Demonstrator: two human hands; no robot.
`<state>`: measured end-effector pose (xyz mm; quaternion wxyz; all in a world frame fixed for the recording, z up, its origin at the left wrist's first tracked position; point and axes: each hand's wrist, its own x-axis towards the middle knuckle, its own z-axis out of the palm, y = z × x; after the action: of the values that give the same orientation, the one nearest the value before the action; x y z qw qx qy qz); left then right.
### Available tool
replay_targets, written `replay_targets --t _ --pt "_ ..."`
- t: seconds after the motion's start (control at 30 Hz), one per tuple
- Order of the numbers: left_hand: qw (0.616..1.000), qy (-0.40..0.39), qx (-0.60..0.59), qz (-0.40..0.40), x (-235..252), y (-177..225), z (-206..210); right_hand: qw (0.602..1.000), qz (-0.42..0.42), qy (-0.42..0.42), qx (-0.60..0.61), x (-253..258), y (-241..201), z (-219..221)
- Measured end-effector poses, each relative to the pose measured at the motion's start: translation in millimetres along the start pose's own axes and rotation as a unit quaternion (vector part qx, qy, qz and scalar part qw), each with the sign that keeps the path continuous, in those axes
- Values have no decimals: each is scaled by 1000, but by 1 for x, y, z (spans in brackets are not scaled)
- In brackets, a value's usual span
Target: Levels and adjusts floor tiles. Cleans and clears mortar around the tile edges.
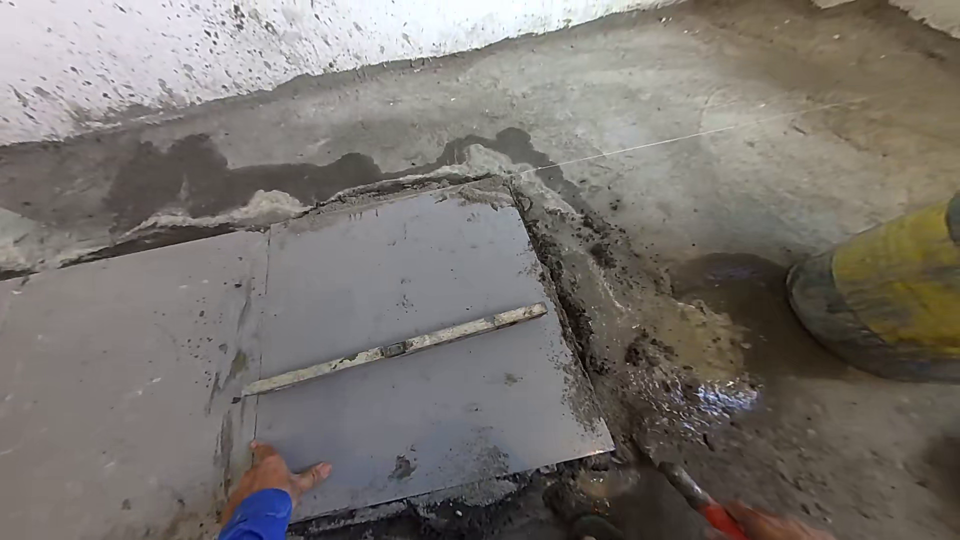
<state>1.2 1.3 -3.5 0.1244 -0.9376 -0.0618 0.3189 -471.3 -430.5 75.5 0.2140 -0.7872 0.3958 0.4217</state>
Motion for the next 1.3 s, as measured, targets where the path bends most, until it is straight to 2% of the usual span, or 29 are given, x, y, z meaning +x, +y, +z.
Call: replay_targets --t 0.07,0.13,0.2,0.3,0.4,0.57,1.0,1.3 --pt "1000 -3 4 3 2 -2 5 993 -22 113 -27 11 -18 -33" --pt "1000 -5 5 9 3 -4 6 963 -90 253 -9 37 -61 -74" --pt "1000 -2 2 8 1 -3 5 945 -132 296 28 70 -115 -115" --pt "1000 -7 1 4 -6 -2 2 954 -151 260 13 123 -176 -153" --pt "1000 -10 -14 8 -9 -3 1 963 -157 216 -35 150 -201 -168" --pt "1000 -17 -22 11 -11 -2 -1 963 -151 211 -73 150 -210 -173" --pt "999 -15 -34 12 -10 -5 1 965 -143 207 -71 149 -211 -175" --pt "999 -37 -34 2 -19 0 -11 952 -171 240 -89 154 -210 -165"
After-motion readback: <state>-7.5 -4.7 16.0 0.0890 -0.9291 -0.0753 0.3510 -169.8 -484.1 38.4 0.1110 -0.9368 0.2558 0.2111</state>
